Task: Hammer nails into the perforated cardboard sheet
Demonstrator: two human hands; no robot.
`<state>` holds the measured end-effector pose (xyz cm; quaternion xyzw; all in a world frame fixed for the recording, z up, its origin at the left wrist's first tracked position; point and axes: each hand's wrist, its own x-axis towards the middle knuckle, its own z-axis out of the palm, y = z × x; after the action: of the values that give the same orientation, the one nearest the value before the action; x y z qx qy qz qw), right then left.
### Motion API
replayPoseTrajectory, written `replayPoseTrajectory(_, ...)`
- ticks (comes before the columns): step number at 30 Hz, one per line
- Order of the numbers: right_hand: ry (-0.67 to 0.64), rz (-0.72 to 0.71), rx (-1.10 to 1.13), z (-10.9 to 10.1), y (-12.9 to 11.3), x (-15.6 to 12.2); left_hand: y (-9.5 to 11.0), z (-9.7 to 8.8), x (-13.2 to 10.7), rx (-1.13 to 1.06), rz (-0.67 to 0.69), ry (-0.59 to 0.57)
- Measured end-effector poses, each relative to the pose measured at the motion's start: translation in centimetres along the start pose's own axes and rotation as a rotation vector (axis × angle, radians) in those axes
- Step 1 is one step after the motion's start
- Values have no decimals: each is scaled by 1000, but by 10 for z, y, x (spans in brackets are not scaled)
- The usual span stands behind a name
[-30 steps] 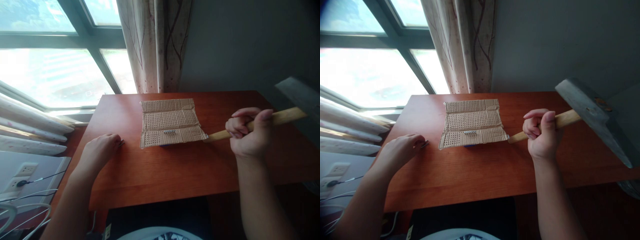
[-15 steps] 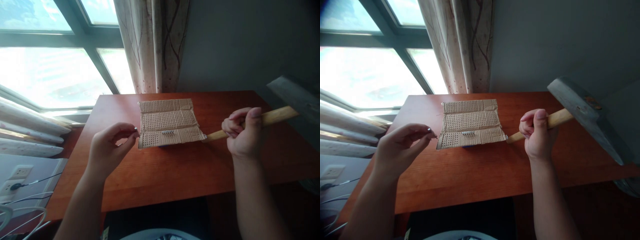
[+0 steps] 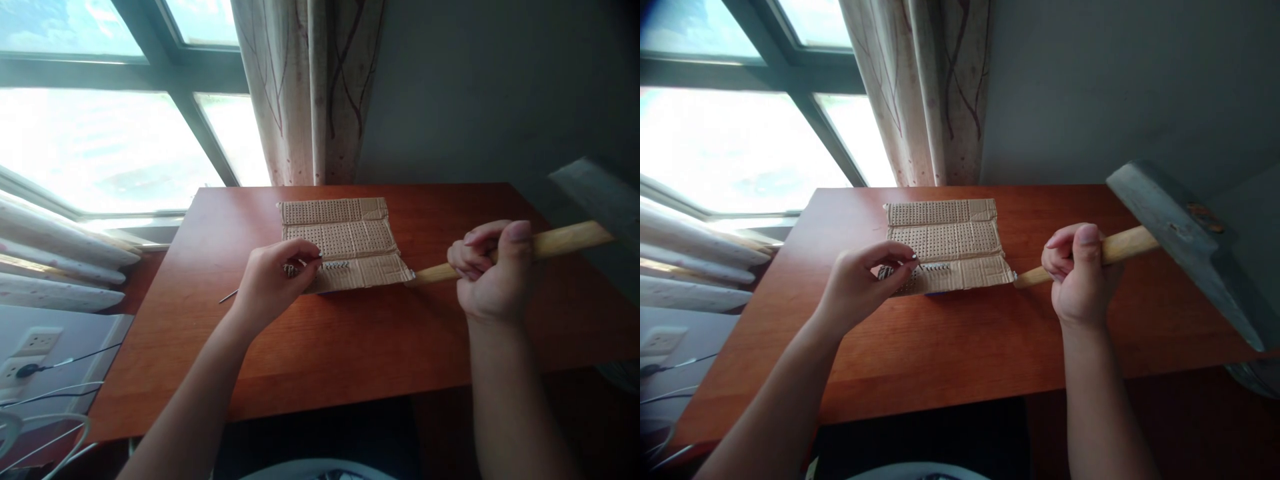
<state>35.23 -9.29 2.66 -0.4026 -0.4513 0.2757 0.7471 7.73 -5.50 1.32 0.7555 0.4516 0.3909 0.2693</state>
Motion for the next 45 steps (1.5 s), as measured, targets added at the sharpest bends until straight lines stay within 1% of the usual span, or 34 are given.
replayPoseTrajectory(7, -25, 9, -24, 2, 1, 0, -1, 1, -1, 4, 18, 16)
replayPoseTrajectory(15, -33, 3, -41, 3, 2, -2, 1, 1, -1, 25, 30, 2)
replayPoseTrajectory(27, -37, 12, -66, 3, 0, -3, -7, 6, -4, -43, 31, 32)
replayPoseTrajectory(38, -42, 12, -112, 6, 2, -3, -9, 9, -6, -11, 65, 44)
replayPoseTrajectory(40, -67, 27, -135, 7, 1, -2, -9, 9, -6, -1, 74, 41)
replayPoseTrajectory(42, -119, 68, -170, 8, -1, -1, -10, 10, -6, 2, 83, 38)
replayPoseTrajectory(45, -230, 195, -276, 10, -7, -1, -11, 11, -6, 1, 98, 39)
